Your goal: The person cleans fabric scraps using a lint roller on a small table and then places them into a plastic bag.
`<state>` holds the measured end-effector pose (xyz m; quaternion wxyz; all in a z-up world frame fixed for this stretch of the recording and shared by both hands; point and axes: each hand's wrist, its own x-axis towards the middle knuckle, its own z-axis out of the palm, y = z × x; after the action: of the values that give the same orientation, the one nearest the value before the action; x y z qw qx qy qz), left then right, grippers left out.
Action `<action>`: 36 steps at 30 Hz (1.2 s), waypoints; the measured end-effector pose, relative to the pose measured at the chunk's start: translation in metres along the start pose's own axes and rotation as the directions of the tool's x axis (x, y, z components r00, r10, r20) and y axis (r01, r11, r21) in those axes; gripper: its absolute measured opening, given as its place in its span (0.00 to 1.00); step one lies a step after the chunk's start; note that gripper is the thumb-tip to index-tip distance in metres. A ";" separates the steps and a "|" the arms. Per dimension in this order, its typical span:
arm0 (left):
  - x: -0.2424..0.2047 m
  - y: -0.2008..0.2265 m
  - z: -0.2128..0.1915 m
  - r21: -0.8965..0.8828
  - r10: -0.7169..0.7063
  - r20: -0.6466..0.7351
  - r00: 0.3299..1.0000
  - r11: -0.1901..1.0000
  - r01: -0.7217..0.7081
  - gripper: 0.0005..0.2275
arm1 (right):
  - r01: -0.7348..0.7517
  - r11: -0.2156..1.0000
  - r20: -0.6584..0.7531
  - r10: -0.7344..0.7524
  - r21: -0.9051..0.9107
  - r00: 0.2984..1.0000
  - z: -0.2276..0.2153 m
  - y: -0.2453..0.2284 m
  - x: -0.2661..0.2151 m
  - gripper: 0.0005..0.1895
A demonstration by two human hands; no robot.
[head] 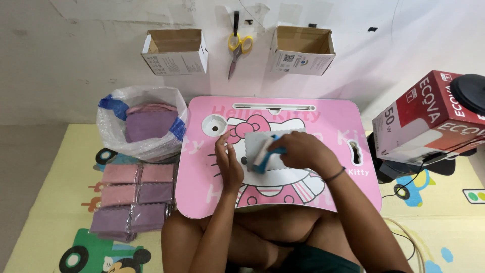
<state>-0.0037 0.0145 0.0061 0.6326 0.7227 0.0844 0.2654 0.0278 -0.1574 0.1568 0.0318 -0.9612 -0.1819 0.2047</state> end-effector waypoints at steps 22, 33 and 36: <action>0.002 0.016 -0.006 0.001 -0.040 0.053 0.998 0.999 0.040 0.16 | -0.071 0.994 0.003 0.071 -0.078 0.997 -0.040 0.075 0.052 0.20; 0.003 0.006 -0.004 -0.033 -0.030 0.035 0.999 0.999 0.031 0.16 | 0.135 0.988 -0.035 -0.133 0.077 0.991 -0.029 0.007 0.077 0.21; 0.002 -0.006 -0.002 0.023 -0.002 0.056 0.998 1.000 0.000 0.14 | 0.079 0.988 -0.013 -0.078 0.130 0.997 -0.031 0.018 0.065 0.21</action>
<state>-0.0019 0.0187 0.0012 0.6264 0.7370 0.0702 0.2439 0.1016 -0.1504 0.1575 0.1033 -0.9501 -0.2057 0.2108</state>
